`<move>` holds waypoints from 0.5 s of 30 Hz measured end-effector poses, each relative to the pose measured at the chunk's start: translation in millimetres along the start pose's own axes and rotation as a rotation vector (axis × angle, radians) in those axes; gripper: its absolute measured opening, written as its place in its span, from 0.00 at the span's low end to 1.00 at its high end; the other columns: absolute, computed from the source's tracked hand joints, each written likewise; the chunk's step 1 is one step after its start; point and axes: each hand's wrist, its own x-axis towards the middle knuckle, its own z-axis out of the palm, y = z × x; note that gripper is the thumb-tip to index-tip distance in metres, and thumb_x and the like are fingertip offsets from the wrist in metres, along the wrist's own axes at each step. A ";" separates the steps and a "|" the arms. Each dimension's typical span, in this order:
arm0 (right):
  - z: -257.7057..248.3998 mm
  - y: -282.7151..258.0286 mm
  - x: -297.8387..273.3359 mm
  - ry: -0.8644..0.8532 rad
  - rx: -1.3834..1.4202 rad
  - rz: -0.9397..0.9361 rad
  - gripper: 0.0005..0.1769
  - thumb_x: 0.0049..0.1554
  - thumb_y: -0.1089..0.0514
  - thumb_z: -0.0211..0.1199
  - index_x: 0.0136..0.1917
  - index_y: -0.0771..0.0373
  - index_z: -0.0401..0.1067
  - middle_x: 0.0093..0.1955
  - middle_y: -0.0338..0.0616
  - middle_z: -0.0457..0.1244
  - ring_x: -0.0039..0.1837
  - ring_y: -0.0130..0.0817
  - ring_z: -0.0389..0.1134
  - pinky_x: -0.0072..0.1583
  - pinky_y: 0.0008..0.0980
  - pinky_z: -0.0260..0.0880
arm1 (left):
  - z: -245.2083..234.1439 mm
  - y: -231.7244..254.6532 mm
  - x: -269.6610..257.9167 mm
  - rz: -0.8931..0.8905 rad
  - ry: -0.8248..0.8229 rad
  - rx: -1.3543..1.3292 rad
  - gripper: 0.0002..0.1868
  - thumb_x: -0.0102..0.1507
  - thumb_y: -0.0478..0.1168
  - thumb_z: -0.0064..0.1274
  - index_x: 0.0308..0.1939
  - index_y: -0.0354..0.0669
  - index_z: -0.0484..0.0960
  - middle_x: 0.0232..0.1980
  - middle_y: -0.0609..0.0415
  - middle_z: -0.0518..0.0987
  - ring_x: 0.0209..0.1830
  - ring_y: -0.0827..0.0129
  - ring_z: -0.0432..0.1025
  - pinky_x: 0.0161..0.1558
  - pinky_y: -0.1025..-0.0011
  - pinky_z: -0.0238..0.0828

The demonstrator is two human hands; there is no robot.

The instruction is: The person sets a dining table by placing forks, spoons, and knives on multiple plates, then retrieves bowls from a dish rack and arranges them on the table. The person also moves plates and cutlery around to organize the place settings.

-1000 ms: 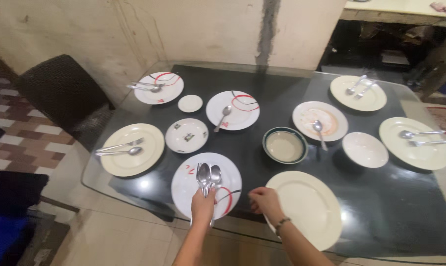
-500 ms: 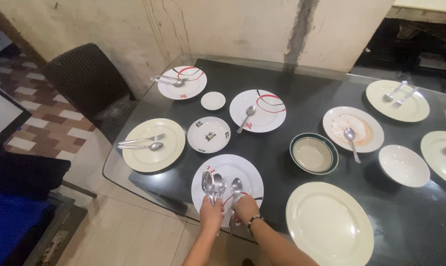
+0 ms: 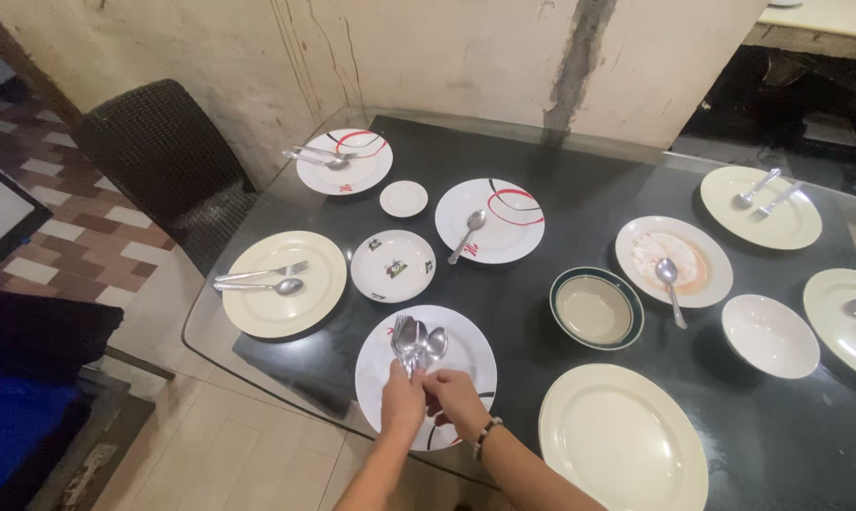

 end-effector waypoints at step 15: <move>38.7 46.4 47.1 0.366 -0.731 -0.070 0.22 0.54 0.48 0.69 0.35 0.71 0.78 0.33 0.57 0.69 0.38 0.47 0.73 0.45 0.42 0.73 | -33.0 -55.9 71.2 0.010 -0.039 -0.013 0.14 0.65 0.45 0.53 0.42 0.35 0.76 0.36 0.42 0.84 0.38 0.49 0.79 0.44 0.54 0.72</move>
